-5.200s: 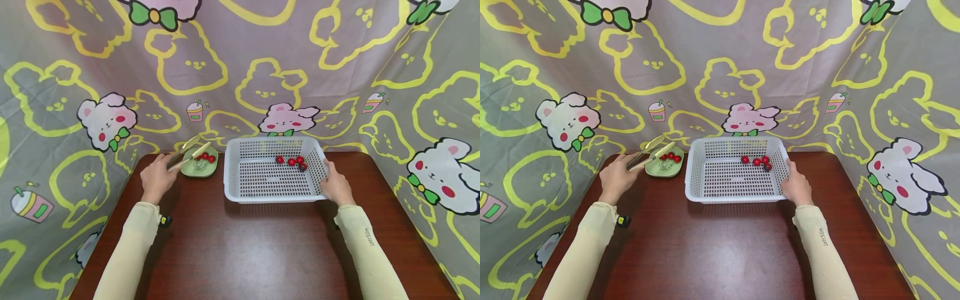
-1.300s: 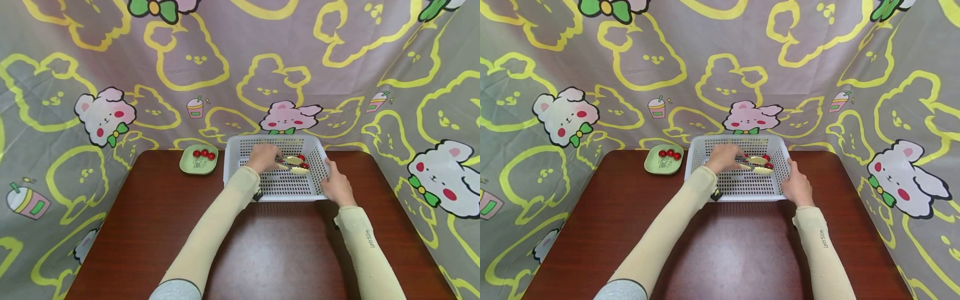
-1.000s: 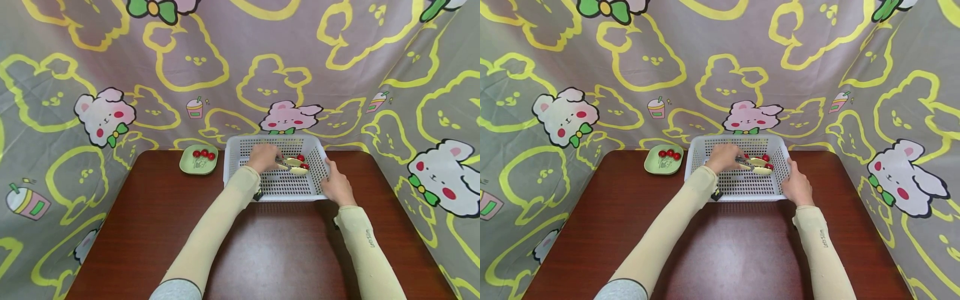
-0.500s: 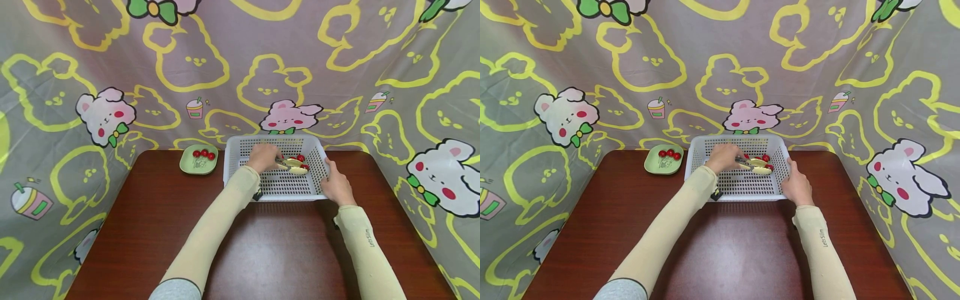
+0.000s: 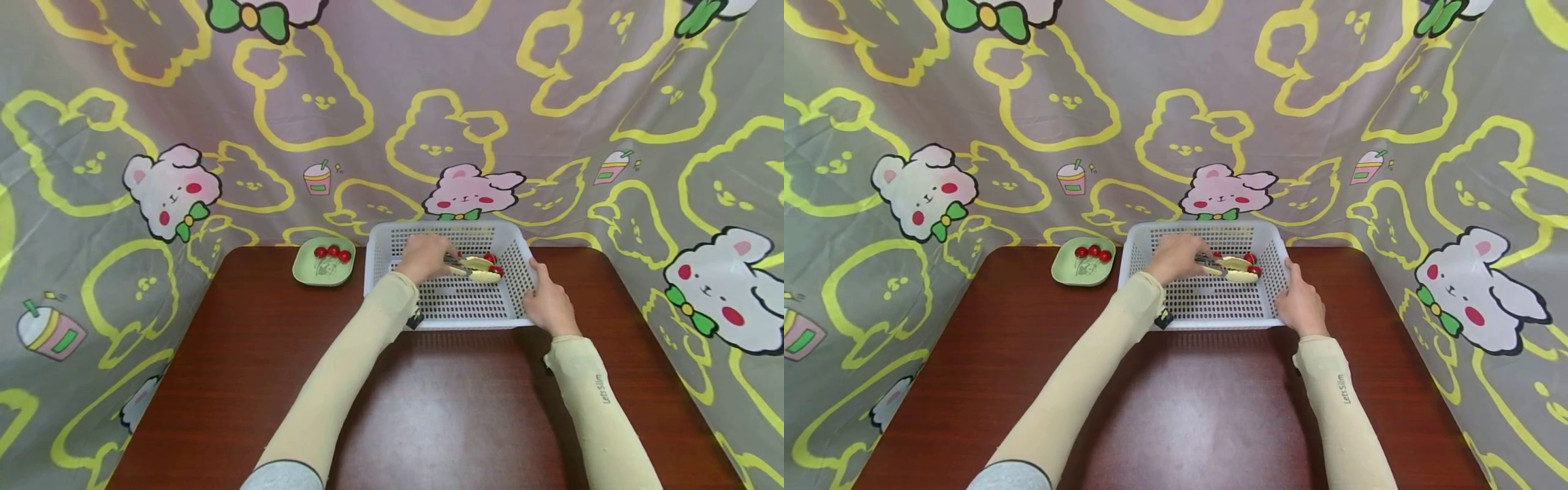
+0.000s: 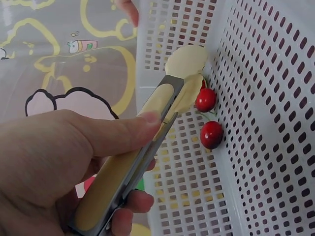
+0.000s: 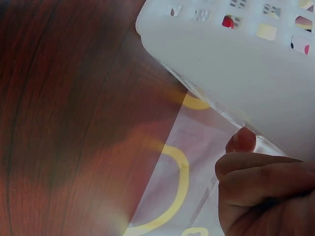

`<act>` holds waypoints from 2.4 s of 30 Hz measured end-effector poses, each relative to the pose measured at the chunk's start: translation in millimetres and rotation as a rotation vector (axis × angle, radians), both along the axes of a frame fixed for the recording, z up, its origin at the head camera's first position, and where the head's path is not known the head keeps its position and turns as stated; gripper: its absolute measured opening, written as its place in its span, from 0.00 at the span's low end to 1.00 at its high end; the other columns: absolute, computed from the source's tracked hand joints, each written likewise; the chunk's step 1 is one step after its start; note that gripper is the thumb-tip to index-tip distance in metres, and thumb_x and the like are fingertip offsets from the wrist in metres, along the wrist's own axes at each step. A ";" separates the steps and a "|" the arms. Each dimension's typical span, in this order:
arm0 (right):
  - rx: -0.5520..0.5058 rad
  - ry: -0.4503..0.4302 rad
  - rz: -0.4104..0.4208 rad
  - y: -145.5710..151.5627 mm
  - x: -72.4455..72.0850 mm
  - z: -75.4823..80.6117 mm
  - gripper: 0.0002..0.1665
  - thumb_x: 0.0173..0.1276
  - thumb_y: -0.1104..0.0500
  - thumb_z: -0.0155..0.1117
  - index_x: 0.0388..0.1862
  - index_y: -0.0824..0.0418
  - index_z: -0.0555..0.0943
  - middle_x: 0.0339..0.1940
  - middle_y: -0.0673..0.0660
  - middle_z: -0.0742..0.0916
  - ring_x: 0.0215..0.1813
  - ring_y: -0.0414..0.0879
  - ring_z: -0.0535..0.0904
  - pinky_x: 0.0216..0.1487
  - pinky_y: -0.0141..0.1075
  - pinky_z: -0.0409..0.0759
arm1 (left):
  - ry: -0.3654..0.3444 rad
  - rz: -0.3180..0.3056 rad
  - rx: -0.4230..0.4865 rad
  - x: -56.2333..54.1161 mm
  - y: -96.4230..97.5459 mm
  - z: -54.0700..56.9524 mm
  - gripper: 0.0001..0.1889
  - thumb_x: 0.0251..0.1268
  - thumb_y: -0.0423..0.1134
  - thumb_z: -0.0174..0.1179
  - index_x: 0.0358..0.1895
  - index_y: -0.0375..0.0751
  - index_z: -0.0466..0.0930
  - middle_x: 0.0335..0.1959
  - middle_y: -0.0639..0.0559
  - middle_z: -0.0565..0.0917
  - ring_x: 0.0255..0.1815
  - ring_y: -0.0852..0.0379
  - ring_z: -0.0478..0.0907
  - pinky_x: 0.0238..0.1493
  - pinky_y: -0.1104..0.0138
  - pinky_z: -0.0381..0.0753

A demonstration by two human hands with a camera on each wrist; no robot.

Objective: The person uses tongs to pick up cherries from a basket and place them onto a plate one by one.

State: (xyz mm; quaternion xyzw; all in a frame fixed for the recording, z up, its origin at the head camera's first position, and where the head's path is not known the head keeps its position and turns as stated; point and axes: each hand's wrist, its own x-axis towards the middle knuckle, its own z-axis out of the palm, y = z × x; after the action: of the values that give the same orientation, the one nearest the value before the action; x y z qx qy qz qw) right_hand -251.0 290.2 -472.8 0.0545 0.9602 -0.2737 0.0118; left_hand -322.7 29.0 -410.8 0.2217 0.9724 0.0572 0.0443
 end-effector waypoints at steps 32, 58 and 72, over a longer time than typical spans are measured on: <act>0.004 0.012 -0.001 1.8 -1.3 -2.9 0.42 0.75 0.61 0.47 0.86 0.55 0.49 0.54 0.80 0.81 0.34 0.61 0.78 0.30 0.45 0.70 | 0.087 -0.006 0.165 23.6 -56.2 27.0 0.21 0.65 0.52 0.72 0.61 0.65 0.86 0.64 0.63 0.84 0.57 0.58 0.83 0.44 0.61 0.78; -0.002 0.003 0.009 -0.2 -2.9 -0.2 0.42 0.75 0.61 0.45 0.86 0.55 0.48 0.55 0.80 0.81 0.36 0.62 0.79 0.32 0.44 0.70 | 0.155 0.041 0.196 45.0 -99.7 29.1 0.20 0.65 0.53 0.71 0.61 0.66 0.86 0.63 0.58 0.85 0.63 0.53 0.82 0.47 0.53 0.78; 0.003 0.008 0.004 0.5 -1.8 -1.0 0.42 0.75 0.61 0.46 0.86 0.56 0.49 0.54 0.80 0.81 0.35 0.60 0.78 0.30 0.43 0.70 | 0.214 0.061 0.219 56.4 -128.1 28.0 0.20 0.64 0.54 0.72 0.60 0.66 0.86 0.60 0.57 0.86 0.44 0.53 0.86 0.29 0.60 0.73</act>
State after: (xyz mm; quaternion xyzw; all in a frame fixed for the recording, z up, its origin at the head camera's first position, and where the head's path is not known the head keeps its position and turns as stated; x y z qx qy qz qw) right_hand -252.8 290.6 -473.8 0.0513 0.9608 -0.2722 0.0083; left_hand -266.3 -99.2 -382.8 0.2005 0.9658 0.1403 -0.0858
